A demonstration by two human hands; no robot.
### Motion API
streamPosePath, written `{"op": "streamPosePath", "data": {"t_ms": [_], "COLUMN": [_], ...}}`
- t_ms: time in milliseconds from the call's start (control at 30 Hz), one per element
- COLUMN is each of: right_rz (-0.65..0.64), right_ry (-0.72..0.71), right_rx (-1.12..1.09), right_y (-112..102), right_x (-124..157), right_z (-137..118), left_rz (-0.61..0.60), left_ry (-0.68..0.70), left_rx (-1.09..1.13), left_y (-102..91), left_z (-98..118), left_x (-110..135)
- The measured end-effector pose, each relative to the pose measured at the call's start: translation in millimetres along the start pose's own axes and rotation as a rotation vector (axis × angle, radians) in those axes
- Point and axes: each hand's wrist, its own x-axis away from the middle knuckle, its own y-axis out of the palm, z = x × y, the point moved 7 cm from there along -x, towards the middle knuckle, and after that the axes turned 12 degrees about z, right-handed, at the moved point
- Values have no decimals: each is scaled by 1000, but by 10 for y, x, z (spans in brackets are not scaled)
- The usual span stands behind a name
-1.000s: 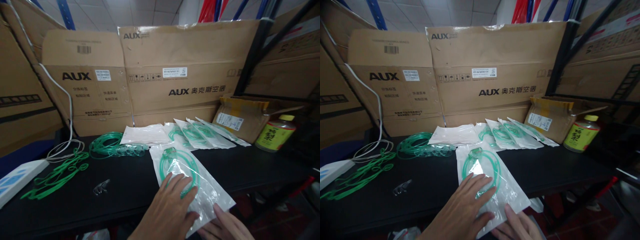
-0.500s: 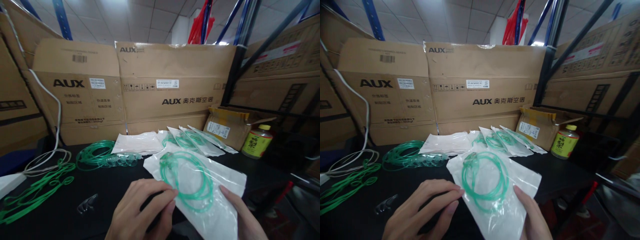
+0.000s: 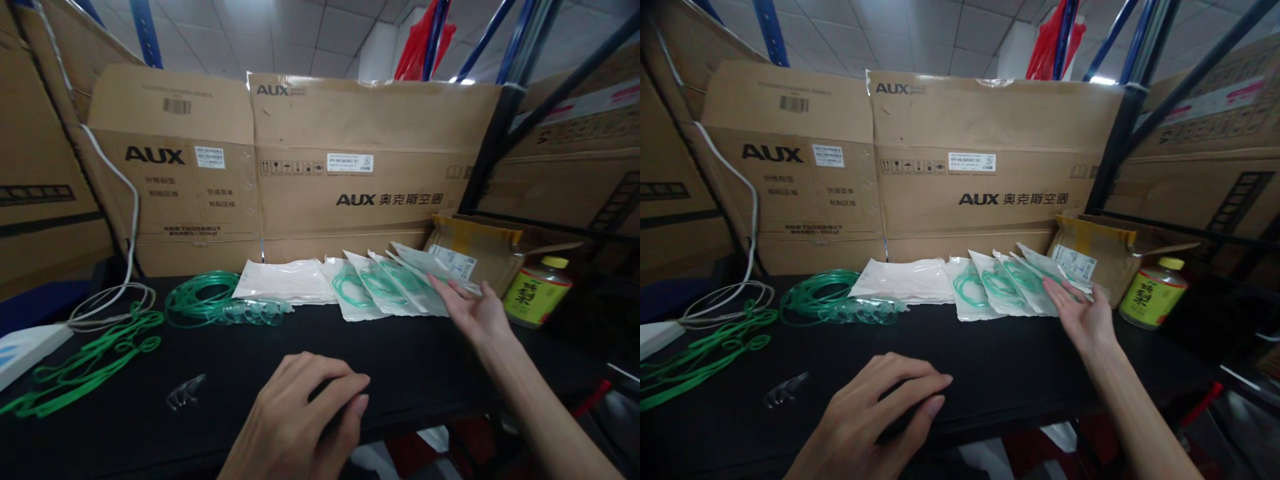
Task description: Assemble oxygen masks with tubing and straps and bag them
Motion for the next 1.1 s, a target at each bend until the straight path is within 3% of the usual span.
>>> {"op": "streamPosePath", "data": {"t_ms": [200,367,600,767,867,1100], "right_rz": [0,-58,-32,34,4,-97], "right_ry": [-323,-637,-739,-824,-877,-991], "right_rx": [516,972,1430,1543,1548,1443], "right_y": [-233,-190,28,311,427,425], "right_x": [149,103,57,65,72,311], "right_z": [-8,-75,-71,-143,-87,-119], "left_rz": [-57,-106,-95,-134,-155,-340], "left_ry": [-58,-74,-82,-104,-123,-269], "left_rx": [-22,-19,9,13,6,-29], "left_y": [47,118,137,158,179,289], "left_z": [-55,-74,-82,-117,-147,-267], "left_x": [67,95,116,147,162,259]}}
